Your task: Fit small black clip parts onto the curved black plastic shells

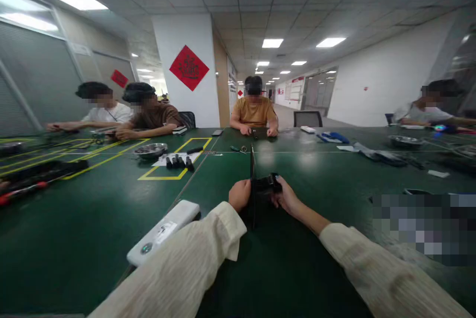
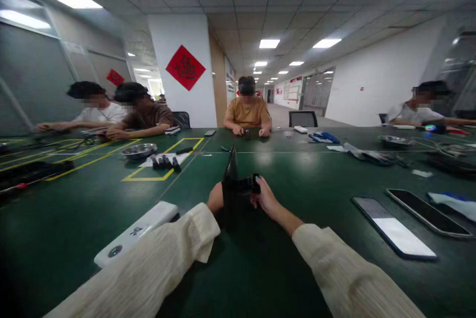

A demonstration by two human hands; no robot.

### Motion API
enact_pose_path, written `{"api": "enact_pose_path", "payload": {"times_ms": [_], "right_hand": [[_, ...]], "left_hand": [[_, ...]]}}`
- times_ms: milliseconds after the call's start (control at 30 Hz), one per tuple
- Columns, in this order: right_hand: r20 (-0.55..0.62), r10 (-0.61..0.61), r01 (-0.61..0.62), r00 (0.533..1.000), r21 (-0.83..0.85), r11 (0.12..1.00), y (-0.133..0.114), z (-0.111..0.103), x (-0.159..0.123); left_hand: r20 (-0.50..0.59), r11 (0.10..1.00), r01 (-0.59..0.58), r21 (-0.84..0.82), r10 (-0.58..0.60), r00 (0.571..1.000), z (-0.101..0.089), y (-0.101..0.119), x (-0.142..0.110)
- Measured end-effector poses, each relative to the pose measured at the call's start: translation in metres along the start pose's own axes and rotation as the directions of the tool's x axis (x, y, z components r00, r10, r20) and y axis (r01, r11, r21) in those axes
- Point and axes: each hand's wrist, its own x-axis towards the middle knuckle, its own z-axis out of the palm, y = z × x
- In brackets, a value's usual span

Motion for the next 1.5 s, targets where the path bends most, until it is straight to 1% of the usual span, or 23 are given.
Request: {"api": "enact_pose_path", "payload": {"times_ms": [133, 267, 433, 667, 800, 867, 1033, 1200, 1500], "right_hand": [[0.015, 0.008, -0.008, 1.0, 0.003, 1.0, 0.0007, -0.0016, 0.0005], [0.014, 0.013, -0.013, 1.0, -0.013, 1.0, 0.0021, -0.0031, 0.001], [0.041, 0.018, -0.017, 0.999, -0.013, 1.0, 0.0038, -0.0074, 0.0017], [0.053, 0.035, -0.034, 0.998, -0.011, 0.999, 0.0045, -0.009, 0.0034], [0.006, 0.038, -0.038, 0.999, -0.017, 0.999, 0.0018, -0.0051, 0.0018], [-0.007, 0.039, -0.04, 0.999, -0.025, 0.999, 0.0005, -0.0036, 0.0007], [0.009, 0.03, -0.03, 1.0, -0.025, 0.999, -0.0005, -0.0032, -0.0012], [0.015, 0.035, -0.035, 0.999, -0.022, 0.999, -0.0004, -0.0035, 0.0001], [0.025, 0.019, -0.018, 1.0, -0.029, 0.999, 0.0032, -0.0052, 0.002]], "left_hand": [[-0.025, 1.0, -0.002, -0.025, 0.001, 1.0, -0.0017, 0.0016, -0.0003], [-0.035, 0.998, -0.001, -0.067, -0.001, 0.999, -0.0019, 0.0032, -0.0013], [-0.042, 0.994, -0.002, -0.112, -0.002, 0.999, -0.0012, 0.0035, -0.0017], [-0.054, 0.995, -0.023, -0.1, 0.017, 0.998, 0.0001, 0.0015, -0.0001], [-0.055, 0.994, -0.042, -0.097, 0.037, 0.998, -0.0001, 0.0022, -0.0015], [-0.056, 0.995, -0.033, -0.092, 0.028, 0.998, -0.001, 0.0032, -0.0025], [-0.054, 0.995, 0.017, -0.102, -0.023, 0.998, -0.0023, 0.0044, -0.0025], [-0.064, 0.993, -0.013, -0.116, 0.005, 0.998, -0.001, 0.0027, -0.0014], [-0.067, 0.995, -0.005, -0.099, -0.001, 0.998, -0.0007, 0.0026, -0.0022]]}}
